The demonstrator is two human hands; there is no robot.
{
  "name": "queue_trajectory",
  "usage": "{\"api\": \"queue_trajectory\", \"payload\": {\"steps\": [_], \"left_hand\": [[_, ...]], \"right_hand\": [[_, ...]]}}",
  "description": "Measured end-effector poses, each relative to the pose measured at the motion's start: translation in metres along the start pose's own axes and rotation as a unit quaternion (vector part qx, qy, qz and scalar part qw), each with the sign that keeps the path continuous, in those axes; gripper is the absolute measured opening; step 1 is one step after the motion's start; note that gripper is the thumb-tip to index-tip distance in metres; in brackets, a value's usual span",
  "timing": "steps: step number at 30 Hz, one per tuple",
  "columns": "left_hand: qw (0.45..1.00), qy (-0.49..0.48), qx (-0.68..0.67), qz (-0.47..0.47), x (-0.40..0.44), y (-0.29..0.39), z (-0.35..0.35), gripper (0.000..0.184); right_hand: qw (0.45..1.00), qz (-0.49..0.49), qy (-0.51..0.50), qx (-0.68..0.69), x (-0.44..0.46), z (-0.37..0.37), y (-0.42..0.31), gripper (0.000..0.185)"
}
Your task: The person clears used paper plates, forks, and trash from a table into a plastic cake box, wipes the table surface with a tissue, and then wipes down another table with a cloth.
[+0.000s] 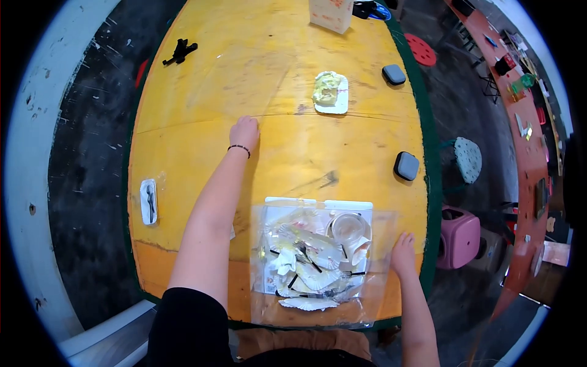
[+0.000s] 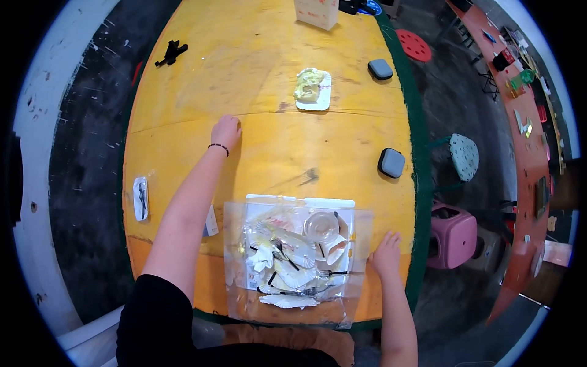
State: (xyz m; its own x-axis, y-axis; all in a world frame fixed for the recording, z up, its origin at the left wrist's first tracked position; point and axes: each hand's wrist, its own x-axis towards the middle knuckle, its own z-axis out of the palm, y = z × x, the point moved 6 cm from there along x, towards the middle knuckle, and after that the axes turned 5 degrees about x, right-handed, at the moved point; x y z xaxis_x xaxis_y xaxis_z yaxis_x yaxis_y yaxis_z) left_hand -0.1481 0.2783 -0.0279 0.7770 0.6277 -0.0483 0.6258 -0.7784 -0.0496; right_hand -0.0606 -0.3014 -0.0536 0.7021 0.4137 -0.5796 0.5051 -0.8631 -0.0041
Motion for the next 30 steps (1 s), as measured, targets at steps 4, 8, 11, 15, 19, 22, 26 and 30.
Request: {"api": "queue_trajectory", "payload": {"steps": [4,8,11,15,19,22,26,30], "left_hand": [[0.995,0.069,-0.055,0.04,-0.027,0.002,-0.023,0.011],[0.955,0.227,-0.184,0.052,-0.058,-0.015,-0.102,0.011],[0.897,0.332,-0.29,0.035,-0.094,-0.037,-0.189,0.012],[0.819,0.331,-0.468,-0.03,-0.132,-0.095,-0.268,0.017],[0.719,0.344,-0.592,-0.12,-0.193,-0.135,-0.325,0.018],[0.666,0.374,-0.636,-0.11,-0.26,-0.146,-0.368,0.017],[0.714,0.361,-0.599,-0.039,-0.368,-0.121,-0.449,0.011],[0.756,0.338,-0.559,0.037,-0.444,-0.082,-0.508,0.011]], "right_hand": [[0.999,0.002,0.017,0.038,-0.001,-0.002,-0.001,0.085],[0.999,0.01,0.012,0.038,-0.005,-0.004,-0.002,0.085],[0.998,0.018,0.022,0.052,0.0,0.005,0.002,0.084],[0.996,0.014,0.031,0.078,-0.001,0.01,0.011,0.082],[0.98,-0.024,0.054,0.189,-0.007,0.008,0.027,0.073],[0.926,-0.034,0.12,0.357,-0.044,-0.015,0.047,0.062],[0.861,-0.051,0.304,0.405,-0.121,-0.052,0.056,0.053],[0.825,-0.131,0.353,0.422,-0.206,-0.094,0.017,0.052]]}}
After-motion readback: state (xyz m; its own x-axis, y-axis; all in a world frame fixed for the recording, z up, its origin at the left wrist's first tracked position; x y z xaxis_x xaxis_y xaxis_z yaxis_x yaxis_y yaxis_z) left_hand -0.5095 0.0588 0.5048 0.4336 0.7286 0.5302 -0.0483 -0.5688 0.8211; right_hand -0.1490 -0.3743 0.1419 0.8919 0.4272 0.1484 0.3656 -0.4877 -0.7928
